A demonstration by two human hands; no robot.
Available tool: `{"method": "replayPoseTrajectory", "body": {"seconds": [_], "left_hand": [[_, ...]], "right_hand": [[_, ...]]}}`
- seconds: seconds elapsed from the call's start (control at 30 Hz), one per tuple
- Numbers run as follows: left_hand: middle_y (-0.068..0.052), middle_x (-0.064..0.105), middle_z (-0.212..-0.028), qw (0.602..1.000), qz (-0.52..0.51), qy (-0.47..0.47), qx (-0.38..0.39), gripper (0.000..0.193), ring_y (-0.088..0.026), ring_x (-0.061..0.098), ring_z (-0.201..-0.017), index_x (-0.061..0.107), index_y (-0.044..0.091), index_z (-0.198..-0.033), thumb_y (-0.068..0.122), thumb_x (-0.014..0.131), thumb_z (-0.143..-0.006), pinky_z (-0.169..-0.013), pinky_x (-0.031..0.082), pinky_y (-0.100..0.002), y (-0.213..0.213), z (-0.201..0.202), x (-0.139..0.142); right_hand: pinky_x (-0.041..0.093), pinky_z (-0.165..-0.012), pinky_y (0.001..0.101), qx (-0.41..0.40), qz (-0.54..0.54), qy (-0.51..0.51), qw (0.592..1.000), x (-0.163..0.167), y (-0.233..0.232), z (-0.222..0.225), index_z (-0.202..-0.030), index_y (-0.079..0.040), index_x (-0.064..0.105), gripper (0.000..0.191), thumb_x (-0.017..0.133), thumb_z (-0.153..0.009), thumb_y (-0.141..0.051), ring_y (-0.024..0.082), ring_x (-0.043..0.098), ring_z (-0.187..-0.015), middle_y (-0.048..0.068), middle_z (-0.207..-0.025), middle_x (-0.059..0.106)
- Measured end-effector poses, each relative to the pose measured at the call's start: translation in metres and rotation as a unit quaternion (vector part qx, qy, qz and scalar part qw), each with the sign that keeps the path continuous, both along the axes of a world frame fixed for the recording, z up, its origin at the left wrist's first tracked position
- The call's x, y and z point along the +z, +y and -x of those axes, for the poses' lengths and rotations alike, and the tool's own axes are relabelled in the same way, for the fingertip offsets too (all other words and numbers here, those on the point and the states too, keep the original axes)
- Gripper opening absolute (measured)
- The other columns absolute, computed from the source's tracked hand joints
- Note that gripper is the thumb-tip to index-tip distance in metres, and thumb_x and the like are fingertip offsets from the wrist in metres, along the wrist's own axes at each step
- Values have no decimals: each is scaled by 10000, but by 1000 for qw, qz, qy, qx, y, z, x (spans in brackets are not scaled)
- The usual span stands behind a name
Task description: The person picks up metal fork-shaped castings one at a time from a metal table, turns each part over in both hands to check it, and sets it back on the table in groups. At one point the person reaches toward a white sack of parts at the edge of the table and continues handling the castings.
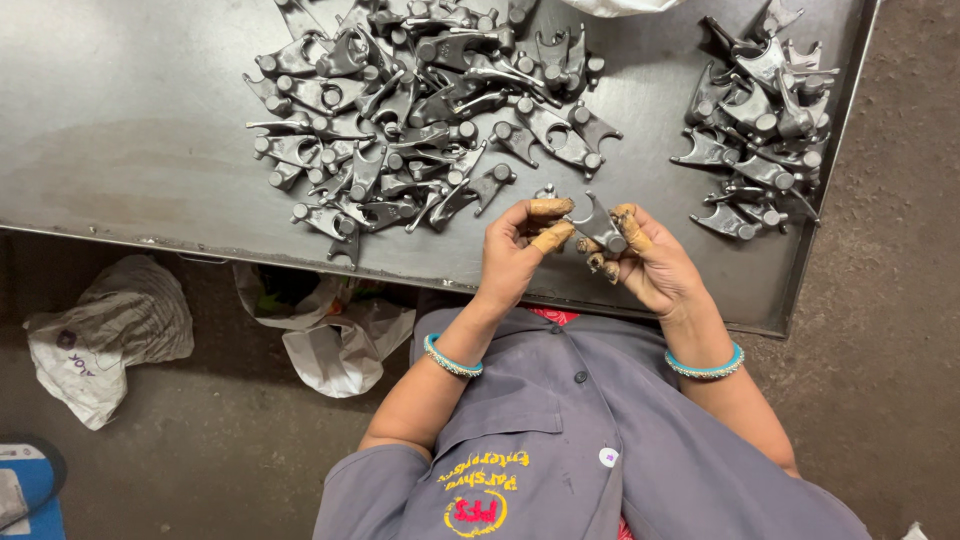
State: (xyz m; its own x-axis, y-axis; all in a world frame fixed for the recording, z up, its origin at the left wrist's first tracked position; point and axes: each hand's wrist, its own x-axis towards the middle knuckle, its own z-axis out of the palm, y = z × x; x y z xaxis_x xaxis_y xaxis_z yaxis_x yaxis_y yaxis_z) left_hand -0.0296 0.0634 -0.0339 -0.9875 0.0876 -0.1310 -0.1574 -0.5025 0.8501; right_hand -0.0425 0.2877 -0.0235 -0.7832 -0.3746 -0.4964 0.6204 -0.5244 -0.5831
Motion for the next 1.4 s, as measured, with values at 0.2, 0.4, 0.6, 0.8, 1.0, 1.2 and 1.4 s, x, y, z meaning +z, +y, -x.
{"method": "replayPoseTrajectory", "body": {"seconds": [0.2, 0.4, 0.6, 0.8, 1.0, 1.2, 1.4], "left_hand": [[-70, 758, -1102, 993, 121, -8, 2, 276, -131, 714, -976, 715, -10, -1181, 12, 772, -911, -859, 579, -265, -8, -2, 15], [-105, 631, -1253, 762, 606, 163, 159, 421, -315, 564, -1146, 708, 140, -1197, 232, 877, -822, -999, 438, -463, -46, -2, 42], [-164, 507, -1409, 666, 726, 81, 153, 656, -357, 489, -1197, 613, 172, -1388, 212, 839, -773, -961, 390, -526, -61, -2, 49], [-139, 520, -1324, 687, 718, 48, 104, 760, -362, 495, -1104, 553, 153, -1463, 175, 846, -761, -889, 411, -505, -61, 4, 46], [-140, 526, -1309, 683, 722, 59, 100, 673, -362, 504, -1051, 626, 157, -1387, 123, 837, -749, -880, 434, -496, -55, 3, 41], [-201, 506, -1291, 743, 655, 76, 113, 570, -410, 537, -1108, 686, 101, -1274, 94, 848, -727, -942, 474, -481, -44, 2, 33], [-197, 528, -1270, 775, 617, 91, 100, 554, -398, 566, -1077, 697, 98, -1259, 92, 855, -728, -917, 489, -477, -31, 0, 31]], "right_hand": [[551, -576, 286, 43, -11, 10, 999, 22, -5, 6, -1149, -72, 608, 277, 644, -1007, -307, 223, 713, -728, 182, -946, 755], [501, -496, 255, 337, -338, 153, 866, 75, 9, 53, -1019, -31, 689, 164, 761, -900, -118, 145, 674, -651, 162, -851, 756], [572, -613, 270, -75, -180, 250, 948, 109, -13, 89, -1109, -122, 652, 307, 834, -863, -121, 167, 726, -853, 140, -1119, 728], [513, -822, 407, 45, -630, 511, 584, 76, -64, 66, -1081, -57, 726, 419, 902, -721, -179, 307, 582, -933, 116, -1060, 648], [480, -826, 421, 41, -664, 502, 552, 48, -52, 41, -891, -74, 671, 313, 923, -749, -196, 311, 559, -946, 74, -946, 631], [512, -679, 350, 12, -637, 446, 629, 44, -29, 22, -876, -44, 639, 398, 966, -722, -211, 222, 596, -801, 65, -850, 637], [586, -766, 294, -56, -365, 308, 877, 30, -11, 9, -1060, -85, 568, 449, 920, -788, -147, 129, 666, -890, 36, -995, 674]]}}
